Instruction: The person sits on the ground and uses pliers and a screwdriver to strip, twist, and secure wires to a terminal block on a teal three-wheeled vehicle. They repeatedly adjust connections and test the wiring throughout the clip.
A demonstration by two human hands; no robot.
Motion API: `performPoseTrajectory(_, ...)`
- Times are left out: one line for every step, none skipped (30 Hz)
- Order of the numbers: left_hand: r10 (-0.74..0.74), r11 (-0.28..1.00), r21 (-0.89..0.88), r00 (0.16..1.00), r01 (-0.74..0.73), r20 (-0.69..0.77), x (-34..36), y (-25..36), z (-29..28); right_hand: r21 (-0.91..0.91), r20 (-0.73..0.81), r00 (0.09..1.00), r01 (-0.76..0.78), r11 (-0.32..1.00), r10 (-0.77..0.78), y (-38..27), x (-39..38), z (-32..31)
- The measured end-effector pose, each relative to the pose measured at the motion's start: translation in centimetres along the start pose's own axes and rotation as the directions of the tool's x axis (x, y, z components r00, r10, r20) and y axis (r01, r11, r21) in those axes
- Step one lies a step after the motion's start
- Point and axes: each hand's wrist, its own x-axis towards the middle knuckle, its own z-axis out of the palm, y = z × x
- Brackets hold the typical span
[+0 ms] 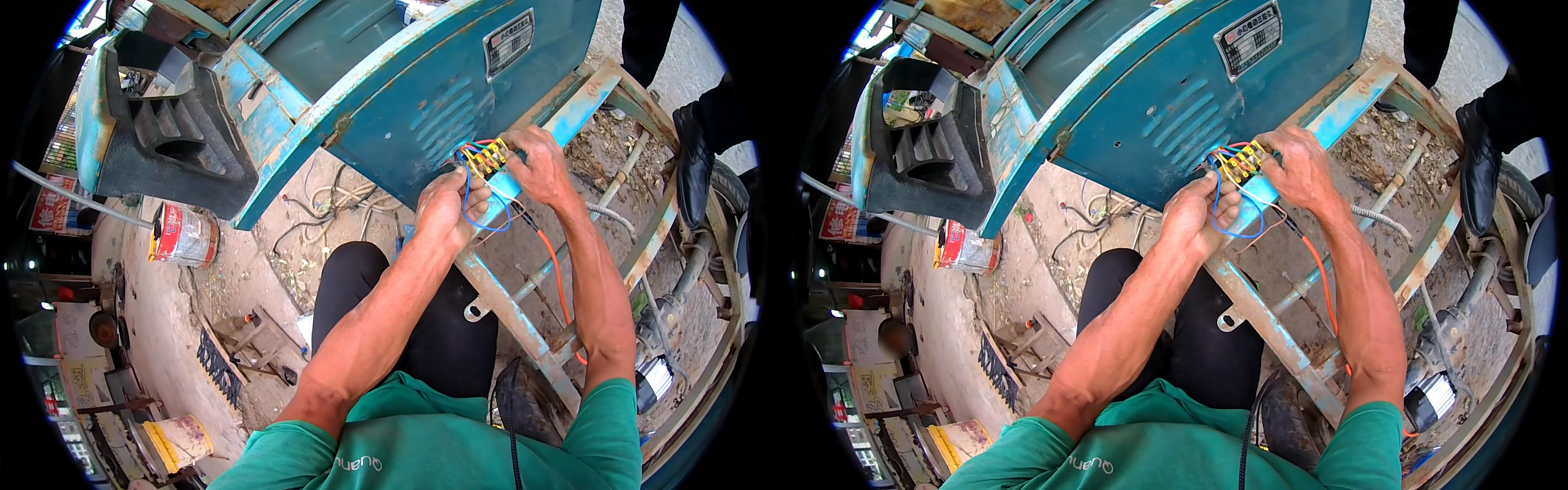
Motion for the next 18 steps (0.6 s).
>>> performPoseTrajectory(-0.008,1.0,-0.008,1.0,0.008,-0.024,0.1,-0.1,0.1,-0.002,0.006,1.0,-0.003,1.0,0.003,0.0,-0.1,-0.1)
performPoseTrajectory(-0.014,1.0,-0.016,0.999,0.013,-0.05,0.1,0.0,0.2,-0.003,0.013,1.0,-0.004,1.0,0.004,-0.1,-0.1,-0.1)
performPoseTrajectory(-0.019,1.0,-0.021,0.998,0.018,-0.063,0.2,0.2,0.2,0.003,0.013,1.0,-0.001,1.0,0.001,-0.2,0.0,-0.1)
performPoseTrajectory(-0.024,0.999,-0.026,0.997,0.022,-0.076,0.2,0.3,0.1,0.008,0.014,1.0,0.002,1.0,-0.002,-0.4,0.1,-0.1)
performPoseTrajectory(-0.032,0.999,-0.031,0.996,0.03,-0.086,0.1,0.5,0.4,0.01,0.014,1.0,0.003,1.0,-0.003,-0.5,0.0,-0.2)
performPoseTrajectory(-0.027,0.999,-0.024,0.994,0.025,-0.104,0.1,0.6,0.7,0.012,0.005,1.0,0.003,1.0,-0.003,-0.4,0.0,-0.2)
performPoseTrajectory(-0.022,1.0,-0.018,0.992,0.02,-0.121,0.0,0.7,1.1,0.013,-0.004,1.0,0.003,1.0,-0.003,-0.2,-0.1,-0.1)
performPoseTrajectory(-0.011,1.0,-0.012,0.99,0.01,-0.138,-0.1,0.8,1.4,0.015,-0.014,1.0,0.009,1.0,-0.008,-0.1,0.1,-0.1)
performPoseTrajectory(-0.004,1.0,-0.029,0.99,0.0,-0.143,0.0,0.6,1.5,0.011,0.001,1.0,-0.004,1.0,0.004,-0.2,0.0,-0.2)
performPoseTrajectory(0.002,0.999,-0.046,0.989,-0.009,-0.149,0.0,0.3,1.5,0.006,0.015,1.0,-0.017,1.0,0.017,-0.5,-0.1,-0.3)
performPoseTrajectory(0.009,0.998,-0.061,0.988,-0.018,-0.152,0.0,0.0,1.6,0.0,0.027,0.999,-0.031,1.0,0.031,-0.5,-0.2,-0.5)
performPoseTrajectory(0.018,0.996,-0.083,0.988,-0.031,-0.154,0.1,-0.1,1.7,0.002,0.022,0.999,-0.025,1.0,0.025,-0.5,-0.1,-0.4)
performPoseTrajectory(0.019,0.997,-0.076,0.991,-0.03,-0.134,0.1,0.0,1.6,0.003,0.017,1.0,-0.019,1.0,0.019,-0.4,0.0,-0.3)
performPoseTrajectory(0.017,0.998,-0.066,0.993,-0.025,-0.117,-0.1,0.0,1.3,0.005,0.012,1.0,-0.019,1.0,0.018,-0.3,-0.1,-0.1)
performPoseTrajectory(0.015,0.998,-0.056,0.995,-0.021,-0.099,-0.1,0.1,1.1,0.008,0.0,1.0,-0.01,1.0,0.01,-0.2,0.0,0.0)
performPoseTrajectory(-0.003,0.999,-0.051,0.998,0.0,-0.068,0.0,0.0,0.9,0.01,-0.011,1.0,0.0,1.0,0.001,0.0,0.0,0.0)
performPoseTrajectory(-0.02,0.999,-0.049,0.999,0.018,-0.041,0.0,0.0,0.6,0.015,-0.019,1.0,0.012,1.0,-0.012,-0.1,0.1,0.0)
performPoseTrajectory(-0.037,0.998,-0.047,0.999,0.037,-0.014,0.0,0.1,0.4,0.013,-0.013,1.0,0.003,1.0,-0.003,-0.2,0.0,0.1)
